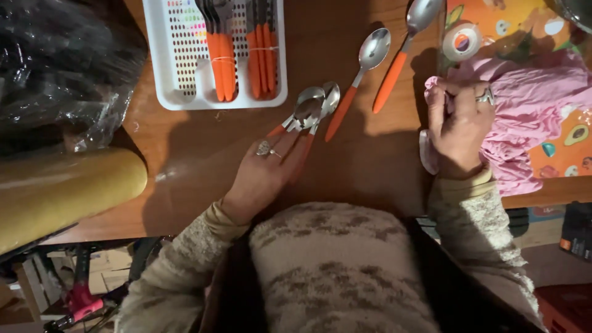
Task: Sort various pieces of cutlery into a plastic organizer tray.
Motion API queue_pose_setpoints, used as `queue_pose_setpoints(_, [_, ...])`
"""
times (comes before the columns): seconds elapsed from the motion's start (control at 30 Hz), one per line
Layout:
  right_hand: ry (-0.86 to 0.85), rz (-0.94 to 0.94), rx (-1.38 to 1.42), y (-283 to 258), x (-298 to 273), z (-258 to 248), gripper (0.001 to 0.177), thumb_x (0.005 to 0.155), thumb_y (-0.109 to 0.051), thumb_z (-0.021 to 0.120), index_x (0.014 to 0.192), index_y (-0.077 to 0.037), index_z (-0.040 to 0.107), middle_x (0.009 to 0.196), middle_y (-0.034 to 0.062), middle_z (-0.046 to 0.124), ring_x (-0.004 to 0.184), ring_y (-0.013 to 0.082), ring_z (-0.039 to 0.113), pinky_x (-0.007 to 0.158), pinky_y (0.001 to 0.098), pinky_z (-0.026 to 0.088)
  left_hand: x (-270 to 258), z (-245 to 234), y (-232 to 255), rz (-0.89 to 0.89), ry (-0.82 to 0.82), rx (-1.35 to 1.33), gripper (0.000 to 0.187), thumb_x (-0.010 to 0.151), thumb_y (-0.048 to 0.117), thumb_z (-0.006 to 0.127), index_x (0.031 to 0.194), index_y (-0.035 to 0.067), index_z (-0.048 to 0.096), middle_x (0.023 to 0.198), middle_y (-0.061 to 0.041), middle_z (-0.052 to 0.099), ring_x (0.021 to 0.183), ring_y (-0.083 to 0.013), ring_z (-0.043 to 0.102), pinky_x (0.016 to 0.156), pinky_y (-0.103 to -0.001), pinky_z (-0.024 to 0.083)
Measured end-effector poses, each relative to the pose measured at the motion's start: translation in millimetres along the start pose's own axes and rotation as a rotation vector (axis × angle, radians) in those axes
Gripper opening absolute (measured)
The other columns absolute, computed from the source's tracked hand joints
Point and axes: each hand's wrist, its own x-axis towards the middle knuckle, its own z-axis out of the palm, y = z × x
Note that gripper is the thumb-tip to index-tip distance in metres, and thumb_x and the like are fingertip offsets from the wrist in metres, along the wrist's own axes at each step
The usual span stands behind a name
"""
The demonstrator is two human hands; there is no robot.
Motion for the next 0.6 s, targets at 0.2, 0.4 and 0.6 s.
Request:
queue_pose_setpoints(0.2, [0.010, 0.006, 0.013, -3, 1, -2, 0.005, 0.111, -0.003, 0.071, 0.114, 0.000, 0.070, 0.102, 0.0166, 0.065, 0.092, 0.0337, 0.060, 0.078, 0.0433, 0.047, -7, 11, -6, -0.131, 0.008, -0.072, 0.044, 0.091, 0.012, 0.068, 0.134, 0.003, 0.062, 0.125, -0.014, 0.065, 0.108, -0.0323, 0.067, 0.092, -0.041, 0.057])
queue_pose_setpoints(0.4, [0.016, 0.000, -0.007, -1, 1, -1, 0.005, 0.112, -0.004, 0.073, 0.113, 0.000, 0.071, 0.101, 0.0160, 0.065, 0.093, 0.0332, 0.060, 0.079, 0.0429, 0.048, -9, 23, -5, -0.308, -0.048, -0.053, 0.043, 0.088, 0.020, 0.076, 0.128, 0.007, 0.066, 0.114, -0.012, 0.068, 0.079, -0.0307, 0.069, 0.067, -0.040, 0.058])
queue_pose_setpoints(0.6, [0.009, -0.014, -0.001, 0, 1, -1, 0.004, 0.109, -0.001, 0.072, 0.113, 0.000, 0.071, 0.103, 0.0155, 0.066, 0.095, 0.0329, 0.061, 0.081, 0.0424, 0.049, -7, 30, -5, -0.351, -0.036, 0.010, 0.021, 0.088, 0.014, 0.073, 0.108, 0.007, 0.067, 0.099, -0.011, 0.068, 0.068, -0.0285, 0.067, 0.059, -0.038, 0.056])
